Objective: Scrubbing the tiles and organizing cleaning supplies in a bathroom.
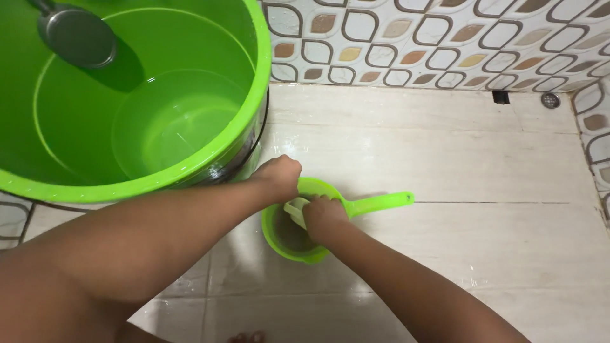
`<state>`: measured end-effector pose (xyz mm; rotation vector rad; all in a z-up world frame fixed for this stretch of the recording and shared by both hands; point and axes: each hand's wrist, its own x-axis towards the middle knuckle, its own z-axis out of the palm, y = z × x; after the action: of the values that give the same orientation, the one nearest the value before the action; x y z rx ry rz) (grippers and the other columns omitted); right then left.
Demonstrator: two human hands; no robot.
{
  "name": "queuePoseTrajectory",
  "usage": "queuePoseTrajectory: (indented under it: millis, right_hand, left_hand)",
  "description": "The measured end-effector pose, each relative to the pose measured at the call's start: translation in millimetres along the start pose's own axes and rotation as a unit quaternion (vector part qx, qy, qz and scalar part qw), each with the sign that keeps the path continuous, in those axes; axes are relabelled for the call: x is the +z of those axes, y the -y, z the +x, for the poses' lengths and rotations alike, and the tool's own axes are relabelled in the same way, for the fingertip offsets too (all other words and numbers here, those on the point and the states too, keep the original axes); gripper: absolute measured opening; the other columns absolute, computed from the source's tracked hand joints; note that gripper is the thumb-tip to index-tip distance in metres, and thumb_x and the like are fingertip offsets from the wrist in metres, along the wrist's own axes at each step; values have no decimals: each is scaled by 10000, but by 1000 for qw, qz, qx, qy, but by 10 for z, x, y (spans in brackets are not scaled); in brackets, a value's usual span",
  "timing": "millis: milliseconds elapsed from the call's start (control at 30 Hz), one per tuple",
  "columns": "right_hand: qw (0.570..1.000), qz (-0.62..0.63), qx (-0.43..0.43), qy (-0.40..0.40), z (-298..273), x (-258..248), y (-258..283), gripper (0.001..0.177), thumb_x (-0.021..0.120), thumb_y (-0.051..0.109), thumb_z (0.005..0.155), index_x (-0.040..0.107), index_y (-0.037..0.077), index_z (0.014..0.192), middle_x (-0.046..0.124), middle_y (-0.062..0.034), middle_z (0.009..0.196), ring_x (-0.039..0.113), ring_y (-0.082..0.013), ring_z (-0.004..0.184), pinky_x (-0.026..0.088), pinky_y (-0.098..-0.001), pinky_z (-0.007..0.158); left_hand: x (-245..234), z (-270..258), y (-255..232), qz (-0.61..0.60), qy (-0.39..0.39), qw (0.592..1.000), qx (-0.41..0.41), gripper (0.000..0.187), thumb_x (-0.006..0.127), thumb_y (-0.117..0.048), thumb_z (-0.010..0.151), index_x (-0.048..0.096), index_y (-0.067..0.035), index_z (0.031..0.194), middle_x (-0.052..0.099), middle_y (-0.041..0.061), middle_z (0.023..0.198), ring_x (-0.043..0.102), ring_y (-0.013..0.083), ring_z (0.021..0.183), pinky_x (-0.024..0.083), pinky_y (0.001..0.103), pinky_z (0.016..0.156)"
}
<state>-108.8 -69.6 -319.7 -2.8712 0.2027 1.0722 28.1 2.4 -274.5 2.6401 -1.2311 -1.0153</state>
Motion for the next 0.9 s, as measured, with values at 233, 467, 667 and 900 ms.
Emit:
queuePoseTrajectory:
  millis: [233, 467, 667, 900]
  right_hand:
    - [971, -35, 25, -235, 84, 223, -350, 287, 782, 200, 835, 693, 138, 1101, 611, -96, 1244, 576, -288, 1198, 492, -476, 910]
    - [991, 35, 57, -118, 5, 292, -667, 649, 922, 286, 670, 641, 108, 1227, 657, -117, 1199, 590, -305, 1179, 485, -431, 969]
    - [993, 38, 107, 4, -196, 281, -923, 474, 886, 366, 732, 722, 136, 1113, 687, -87, 1217, 631, -271, 1186, 526, -409, 977]
    - [983, 114, 128, 61, -633, -243, -1053, 783, 864, 471, 720, 574, 196, 1393, 695, -124, 1247, 668, -278, 1163, 522, -399, 1009]
  left_hand:
    - [1, 99, -91, 16, -62, 998, 9, 212, 645, -52, 852, 752, -52, 1035, 722, 200, 1119, 703, 348, 1081, 578, 442, 911]
    - [-114, 73, -456, 6, 1, 1000, 7, 240, 742, -99, 817, 728, -41, 1049, 710, 160, 1134, 695, 316, 1102, 589, 420, 908]
    - [159, 264, -724, -26, -19, 997, 66, 221, 673, -56, 842, 723, -66, 1056, 704, 163, 1144, 679, 338, 1107, 570, 451, 909]
    - [333, 368, -867, -75, -31, 992, 98, 186, 586, -49, 902, 651, -66, 1075, 682, 178, 1170, 660, 367, 1125, 551, 483, 911]
